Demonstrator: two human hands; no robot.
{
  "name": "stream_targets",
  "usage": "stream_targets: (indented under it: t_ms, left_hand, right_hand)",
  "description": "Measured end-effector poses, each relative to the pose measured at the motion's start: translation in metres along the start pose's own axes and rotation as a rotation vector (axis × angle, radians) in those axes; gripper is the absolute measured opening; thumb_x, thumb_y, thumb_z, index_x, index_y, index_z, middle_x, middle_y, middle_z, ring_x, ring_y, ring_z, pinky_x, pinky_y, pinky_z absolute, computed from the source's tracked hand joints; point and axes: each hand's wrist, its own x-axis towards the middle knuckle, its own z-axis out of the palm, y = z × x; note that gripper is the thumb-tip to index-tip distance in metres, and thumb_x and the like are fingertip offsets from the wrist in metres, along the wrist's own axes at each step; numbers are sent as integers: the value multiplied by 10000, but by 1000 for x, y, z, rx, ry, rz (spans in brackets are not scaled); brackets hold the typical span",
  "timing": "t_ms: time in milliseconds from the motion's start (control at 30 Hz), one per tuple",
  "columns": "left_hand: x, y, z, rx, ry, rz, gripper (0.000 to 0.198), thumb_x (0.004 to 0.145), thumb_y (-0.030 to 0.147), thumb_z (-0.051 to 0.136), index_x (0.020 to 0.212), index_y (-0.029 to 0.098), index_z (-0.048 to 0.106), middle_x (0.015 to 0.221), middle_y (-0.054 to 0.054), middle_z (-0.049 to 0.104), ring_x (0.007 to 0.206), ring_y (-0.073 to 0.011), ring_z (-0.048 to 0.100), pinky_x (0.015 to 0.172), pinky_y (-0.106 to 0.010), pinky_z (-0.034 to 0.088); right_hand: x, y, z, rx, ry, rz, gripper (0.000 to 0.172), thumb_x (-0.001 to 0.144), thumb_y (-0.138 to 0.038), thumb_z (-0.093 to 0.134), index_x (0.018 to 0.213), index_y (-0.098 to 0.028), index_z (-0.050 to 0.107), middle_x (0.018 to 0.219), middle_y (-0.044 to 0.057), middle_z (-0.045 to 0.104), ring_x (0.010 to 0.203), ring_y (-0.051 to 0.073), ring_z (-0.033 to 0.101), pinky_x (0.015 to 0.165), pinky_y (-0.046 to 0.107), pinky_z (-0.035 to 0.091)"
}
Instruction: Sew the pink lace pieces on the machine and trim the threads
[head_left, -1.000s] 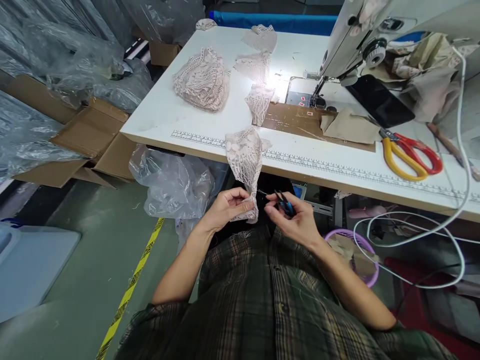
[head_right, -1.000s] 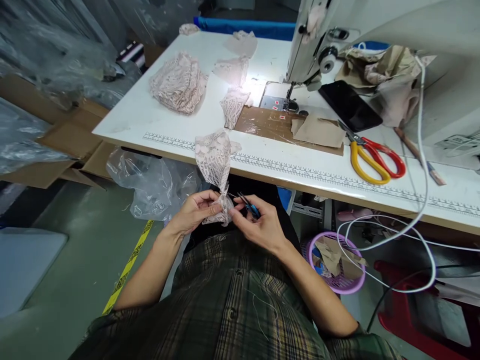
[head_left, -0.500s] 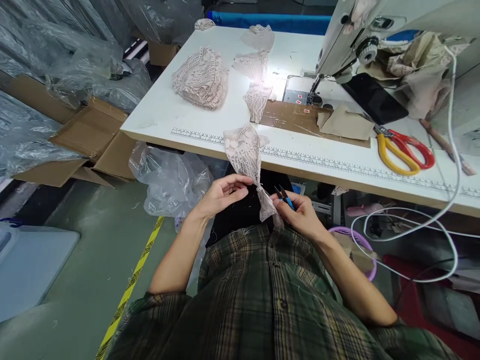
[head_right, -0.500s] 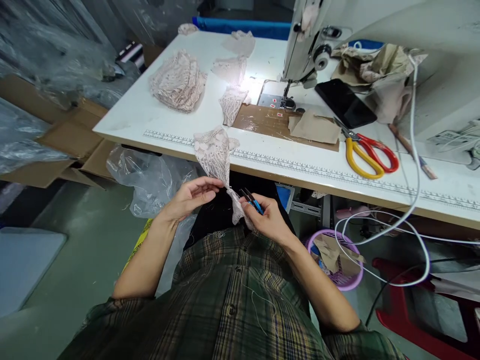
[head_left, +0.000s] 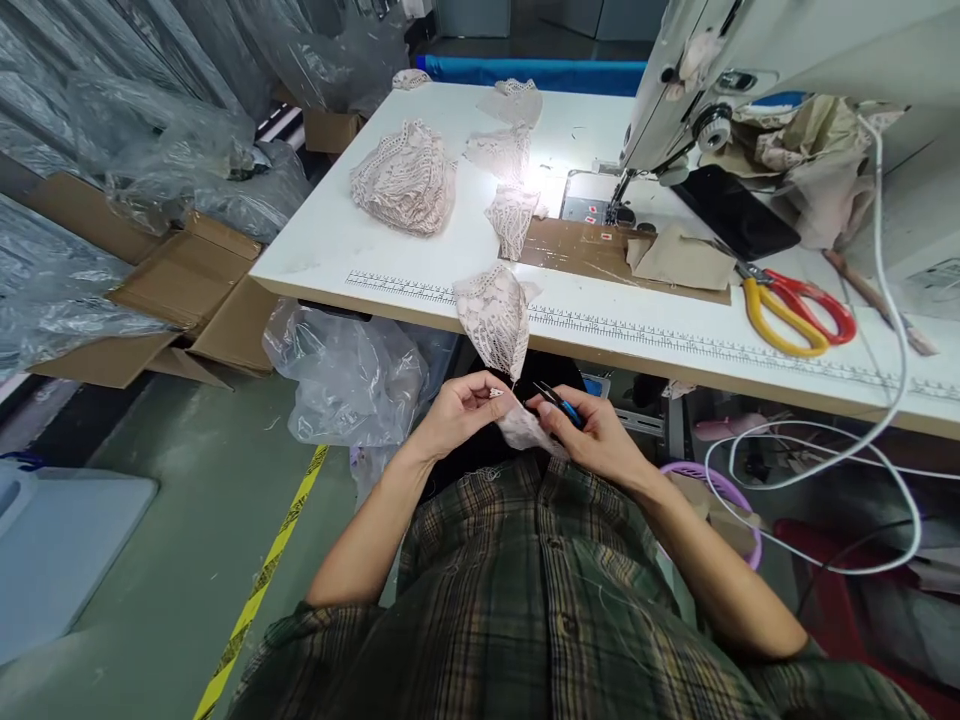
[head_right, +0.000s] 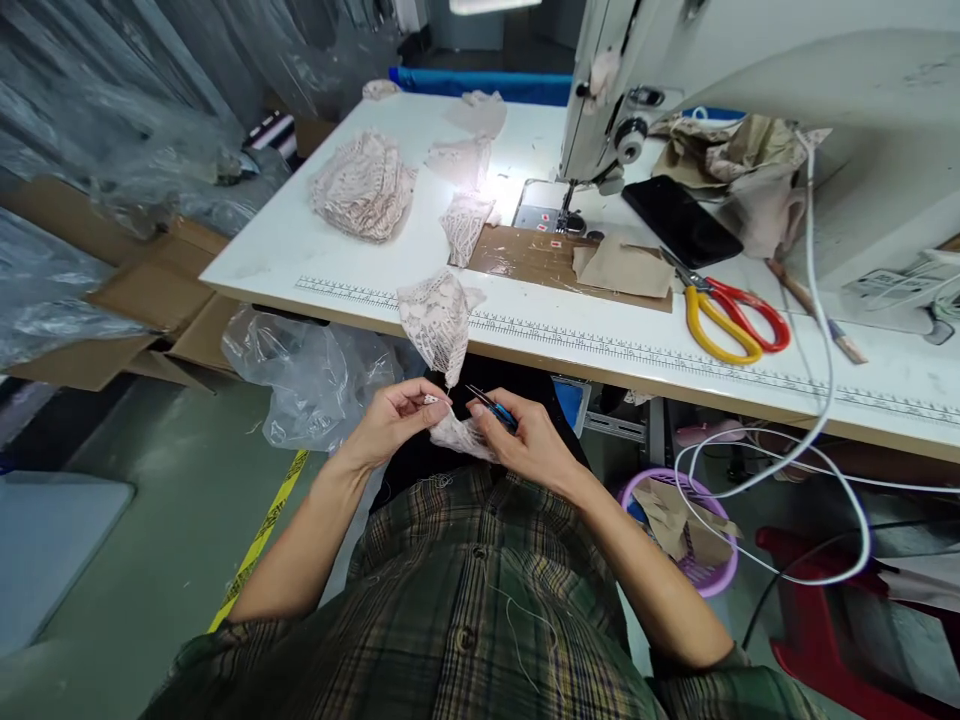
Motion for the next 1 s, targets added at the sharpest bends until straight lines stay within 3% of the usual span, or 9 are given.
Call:
stream_targets:
  t_ms: [233,433,633,767,1000]
  left_hand:
    - [-16,19,-12,113,58,-85,349,699,416,814,878,120,762,611,-10,636,519,-82,501,480,-200,376]
    - [-18,23,-14,142,67,-71,325,735,417,783,873,123,780,762,-73,726,636,-130,587,561,-226,454]
    - [-19,26,-13,153,98,-75,317,738,433,770,820,128,769,699,-57,699,594,-118,560,537,-220,445]
    - [-18,25,-14,133,90,-98,322,734,440,767,812,128,756,733,-60,704,612,-123,572,557,-224,455]
    - [-18,20,-16,154,69,-92,281,765,408,742,780,127,732,651,-12,627,566,-92,499,527,-209,390]
  right_hand:
    - [21,-6,13,-190,-16,-47,623,994,-580,259,770,-165,666,678,38,633,639,155,566,625,274,400]
    - [30,-9,23,-260,-73,-129,543,1002,-529,298,756,-176,630,595,-5,548,553,129,477,565,260,323]
    - [32,-8,26,-266,-18,-77,506,991,-532,331,759,-182,613,594,-15,550,539,118,464,577,254,332]
    - [27,-8,27,-240,-59,-75,497,1002,-523,296,824,-189,617,586,-25,518,533,118,448,551,249,313]
    - [26,-7,33,-408,6,-97,438,986,-463,358,665,-203,505,564,-27,458,509,109,379,541,269,256]
